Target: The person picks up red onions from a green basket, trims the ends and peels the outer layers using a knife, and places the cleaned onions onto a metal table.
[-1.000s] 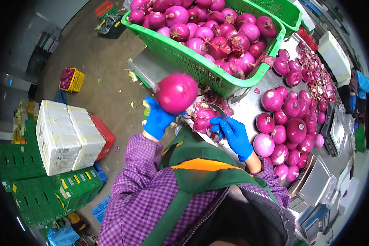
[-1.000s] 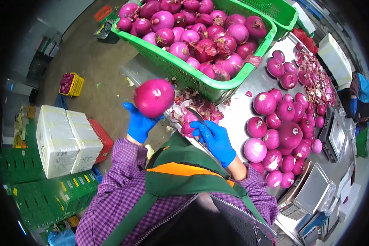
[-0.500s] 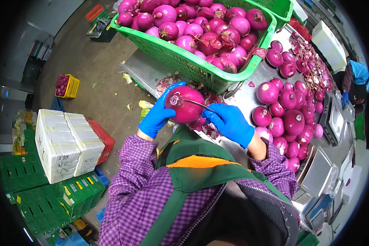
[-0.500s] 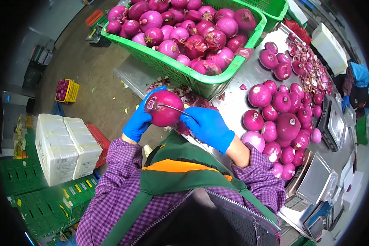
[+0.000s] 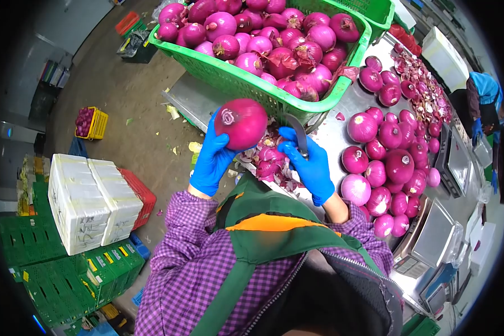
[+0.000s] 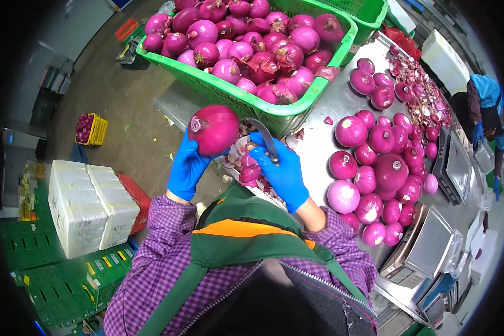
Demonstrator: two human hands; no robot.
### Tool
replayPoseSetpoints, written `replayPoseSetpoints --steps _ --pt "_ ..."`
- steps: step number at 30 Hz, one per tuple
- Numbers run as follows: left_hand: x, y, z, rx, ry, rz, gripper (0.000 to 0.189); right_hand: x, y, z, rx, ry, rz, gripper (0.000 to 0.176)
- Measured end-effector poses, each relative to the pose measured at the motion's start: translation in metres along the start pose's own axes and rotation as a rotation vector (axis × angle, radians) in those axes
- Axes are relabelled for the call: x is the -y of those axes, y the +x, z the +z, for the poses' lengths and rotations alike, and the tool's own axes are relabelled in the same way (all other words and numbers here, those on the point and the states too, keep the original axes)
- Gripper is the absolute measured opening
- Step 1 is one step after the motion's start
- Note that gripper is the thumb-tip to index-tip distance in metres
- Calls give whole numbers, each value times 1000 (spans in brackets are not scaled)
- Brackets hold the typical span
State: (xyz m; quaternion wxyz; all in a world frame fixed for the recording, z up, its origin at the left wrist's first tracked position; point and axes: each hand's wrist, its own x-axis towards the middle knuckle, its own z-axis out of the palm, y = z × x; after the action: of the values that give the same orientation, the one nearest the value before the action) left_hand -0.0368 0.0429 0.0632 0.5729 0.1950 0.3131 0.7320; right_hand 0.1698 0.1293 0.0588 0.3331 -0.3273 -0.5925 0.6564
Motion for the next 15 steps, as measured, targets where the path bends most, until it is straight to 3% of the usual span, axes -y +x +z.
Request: replayPoseSetpoints --steps 1,3,8,15 --pt "1 -2 3 -23 64 51 80 5 6 8 -1 1 -3 36" --pt "0 -6 13 -39 132 106 86 14 17 21 8 46 -213 37" --pt "-4 -16 27 -89 339 166 97 30 25 31 -18 -188 -242 38" --pt "0 -27 23 -124 532 243 97 36 24 31 34 -394 -304 36"
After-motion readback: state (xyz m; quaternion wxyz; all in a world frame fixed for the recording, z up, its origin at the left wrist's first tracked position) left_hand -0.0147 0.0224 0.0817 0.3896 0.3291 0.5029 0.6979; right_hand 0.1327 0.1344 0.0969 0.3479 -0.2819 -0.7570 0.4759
